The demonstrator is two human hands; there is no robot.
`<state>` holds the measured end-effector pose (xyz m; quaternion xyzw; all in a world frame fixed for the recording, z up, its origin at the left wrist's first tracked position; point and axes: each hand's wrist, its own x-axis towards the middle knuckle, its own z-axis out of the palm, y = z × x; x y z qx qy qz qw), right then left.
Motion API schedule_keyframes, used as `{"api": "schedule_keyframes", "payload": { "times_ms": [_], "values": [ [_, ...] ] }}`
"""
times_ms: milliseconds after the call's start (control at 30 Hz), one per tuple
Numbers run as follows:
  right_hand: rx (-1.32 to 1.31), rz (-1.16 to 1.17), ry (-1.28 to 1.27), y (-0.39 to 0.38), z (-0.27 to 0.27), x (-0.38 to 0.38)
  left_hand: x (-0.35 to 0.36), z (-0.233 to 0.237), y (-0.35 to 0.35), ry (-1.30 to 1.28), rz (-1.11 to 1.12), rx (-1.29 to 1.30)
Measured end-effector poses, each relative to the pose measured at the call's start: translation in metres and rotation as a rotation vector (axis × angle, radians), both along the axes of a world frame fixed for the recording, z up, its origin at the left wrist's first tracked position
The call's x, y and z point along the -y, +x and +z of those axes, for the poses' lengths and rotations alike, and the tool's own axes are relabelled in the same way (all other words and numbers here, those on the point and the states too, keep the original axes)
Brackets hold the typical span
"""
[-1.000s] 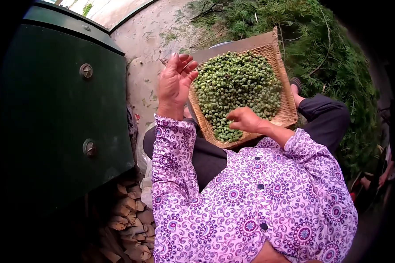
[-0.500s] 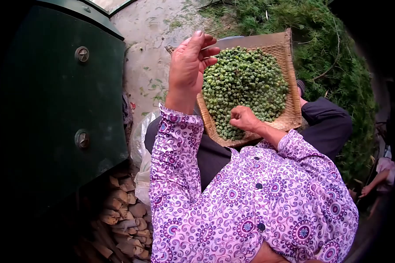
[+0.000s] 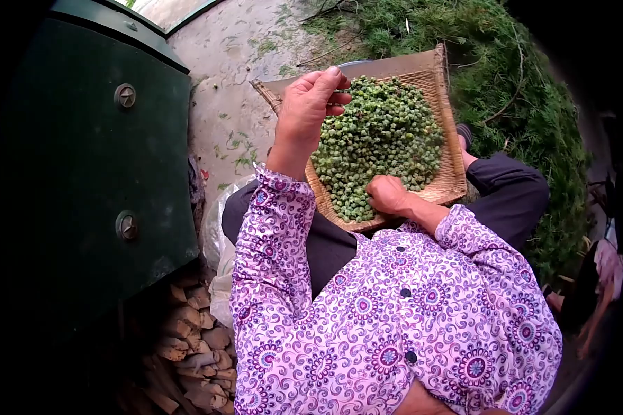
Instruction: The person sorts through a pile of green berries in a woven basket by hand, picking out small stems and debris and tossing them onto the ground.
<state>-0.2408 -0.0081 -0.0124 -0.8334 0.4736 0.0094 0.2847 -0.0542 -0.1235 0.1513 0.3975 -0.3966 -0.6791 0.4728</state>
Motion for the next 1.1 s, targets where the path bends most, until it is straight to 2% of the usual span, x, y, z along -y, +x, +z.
{"api": "schedule_keyframes", "payload": {
  "times_ms": [167, 233, 367, 433, 467, 533, 567, 633, 667, 767, 867, 933, 1100],
  "values": [
    [-0.149, 0.069, 0.106, 0.007, -0.019, -0.003, -0.001, 0.001, 0.001, 0.009, -0.019, 0.007],
    [-0.01, 0.143, -0.066, 0.003, -0.022, -0.005, -0.002, 0.001, -0.001, 0.015, -0.027, 0.037],
    [0.065, 0.13, -0.06, -0.003, -0.022, 0.0, -0.005, -0.002, -0.006, 0.0, -0.079, 0.123],
    [0.037, -0.096, 0.107, -0.012, -0.012, 0.007, -0.006, -0.004, -0.009, 0.003, -0.112, 0.177],
    [0.211, -0.202, 0.129, -0.024, -0.028, 0.008, -0.007, -0.004, -0.011, 0.004, -0.143, 0.227],
    [0.341, -0.35, 0.232, -0.037, -0.017, 0.017, -0.01, -0.007, -0.016, 0.009, -0.174, 0.234],
    [0.445, -0.629, 0.586, -0.042, -0.004, 0.019, -0.01, -0.018, -0.018, -0.046, -0.217, 0.354],
    [0.609, -0.771, 0.782, -0.053, 0.011, 0.026, -0.012, -0.019, -0.023, -0.208, -0.286, 0.624],
    [0.72, -0.828, 0.859, -0.058, 0.017, 0.027, -0.014, -0.025, -0.026, -0.251, -0.314, 0.673],
    [0.982, -0.893, 0.884, -0.063, 0.042, 0.036, -0.021, -0.038, -0.038, -0.251, -0.414, 0.81],
    [1.183, -0.823, 0.851, -0.057, 0.071, 0.045, -0.029, -0.06, -0.052, -0.118, -0.504, 0.627],
    [1.265, -0.729, 0.814, -0.05, 0.084, 0.05, -0.033, -0.048, -0.058, 0.016, -0.542, 0.483],
    [1.292, -0.694, 0.703, -0.046, 0.092, 0.05, -0.03, -0.041, -0.057, 0.042, -0.51, 0.435]
  ]
}}
